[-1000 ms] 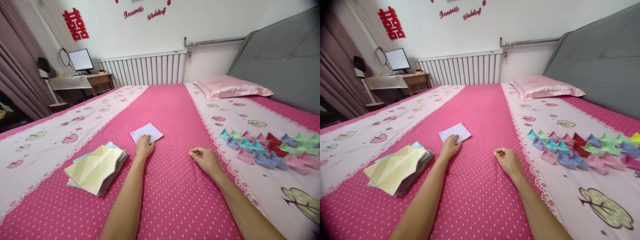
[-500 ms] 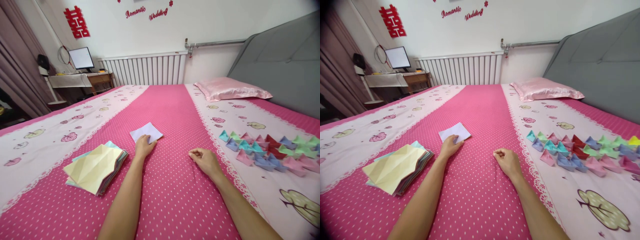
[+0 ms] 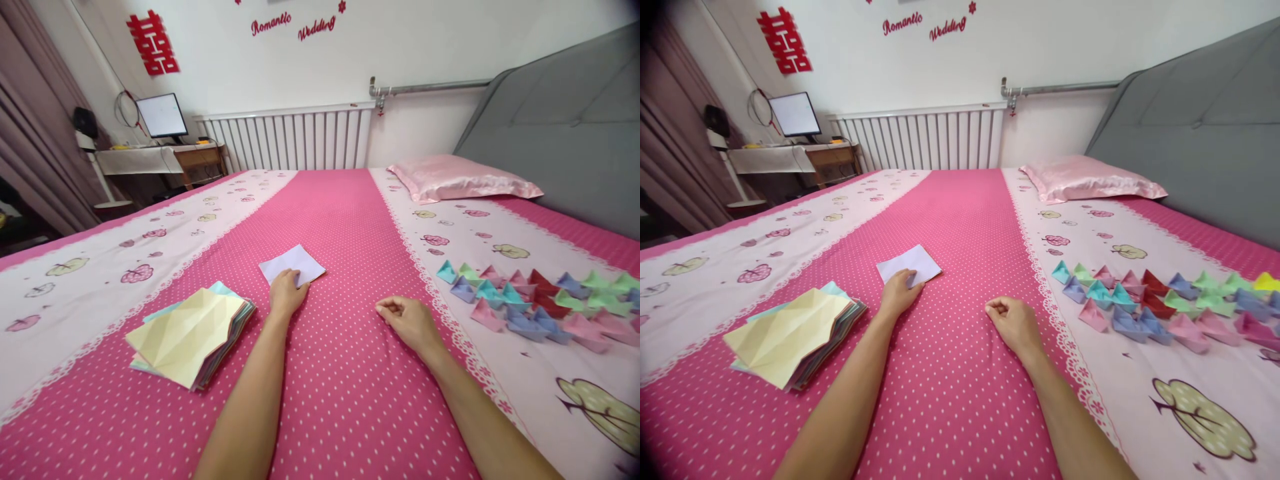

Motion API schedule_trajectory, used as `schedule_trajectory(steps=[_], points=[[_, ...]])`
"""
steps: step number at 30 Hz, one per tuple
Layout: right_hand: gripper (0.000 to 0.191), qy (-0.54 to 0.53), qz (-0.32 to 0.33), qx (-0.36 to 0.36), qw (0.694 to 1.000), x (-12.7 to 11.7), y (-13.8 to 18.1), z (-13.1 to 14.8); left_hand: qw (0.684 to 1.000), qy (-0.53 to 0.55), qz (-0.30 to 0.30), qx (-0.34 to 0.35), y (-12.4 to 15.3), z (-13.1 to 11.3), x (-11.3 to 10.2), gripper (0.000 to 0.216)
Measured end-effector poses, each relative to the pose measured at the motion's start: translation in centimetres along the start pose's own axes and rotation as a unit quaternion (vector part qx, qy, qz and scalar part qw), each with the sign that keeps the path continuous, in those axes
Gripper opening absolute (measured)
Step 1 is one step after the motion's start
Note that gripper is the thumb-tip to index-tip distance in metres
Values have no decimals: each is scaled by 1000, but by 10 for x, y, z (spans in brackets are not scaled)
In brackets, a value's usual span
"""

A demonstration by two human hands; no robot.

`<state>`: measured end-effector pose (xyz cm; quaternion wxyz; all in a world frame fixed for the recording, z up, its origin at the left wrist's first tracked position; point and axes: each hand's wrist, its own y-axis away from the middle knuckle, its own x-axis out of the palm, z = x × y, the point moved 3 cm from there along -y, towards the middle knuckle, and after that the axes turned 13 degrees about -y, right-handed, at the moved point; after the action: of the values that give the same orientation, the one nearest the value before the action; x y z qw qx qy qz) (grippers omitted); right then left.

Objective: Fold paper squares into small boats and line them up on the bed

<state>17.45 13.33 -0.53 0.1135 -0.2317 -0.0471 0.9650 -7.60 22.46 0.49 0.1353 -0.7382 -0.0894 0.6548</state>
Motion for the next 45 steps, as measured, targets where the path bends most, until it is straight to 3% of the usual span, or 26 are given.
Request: schedule_trajectory(steps=[20,27,32,34,42,45], points=[[18,-2,4,2,1000,0,0,3,999,23,27,-14,-4,-1,7,34],[18,-5,-3,-3,1000,-1,0,2,998,16,-35,-48,1,-8,-15,37],[18,-9,-5,-5,1000,-1,-1,2,984,51,-166,-28,7,-19,-43,32],[18,-13,-6,-4,1000,-1,-1,3,978,74,-193,-15,9,-23,-48,29],[18,-17,-9,-10,1000,-2,0,5,976,128,-130,-121,9,-15,-47,30],[17,-19,-8,-9,1000,-2,0,5,975,86,-169,-117,12,-13,-53,34]])
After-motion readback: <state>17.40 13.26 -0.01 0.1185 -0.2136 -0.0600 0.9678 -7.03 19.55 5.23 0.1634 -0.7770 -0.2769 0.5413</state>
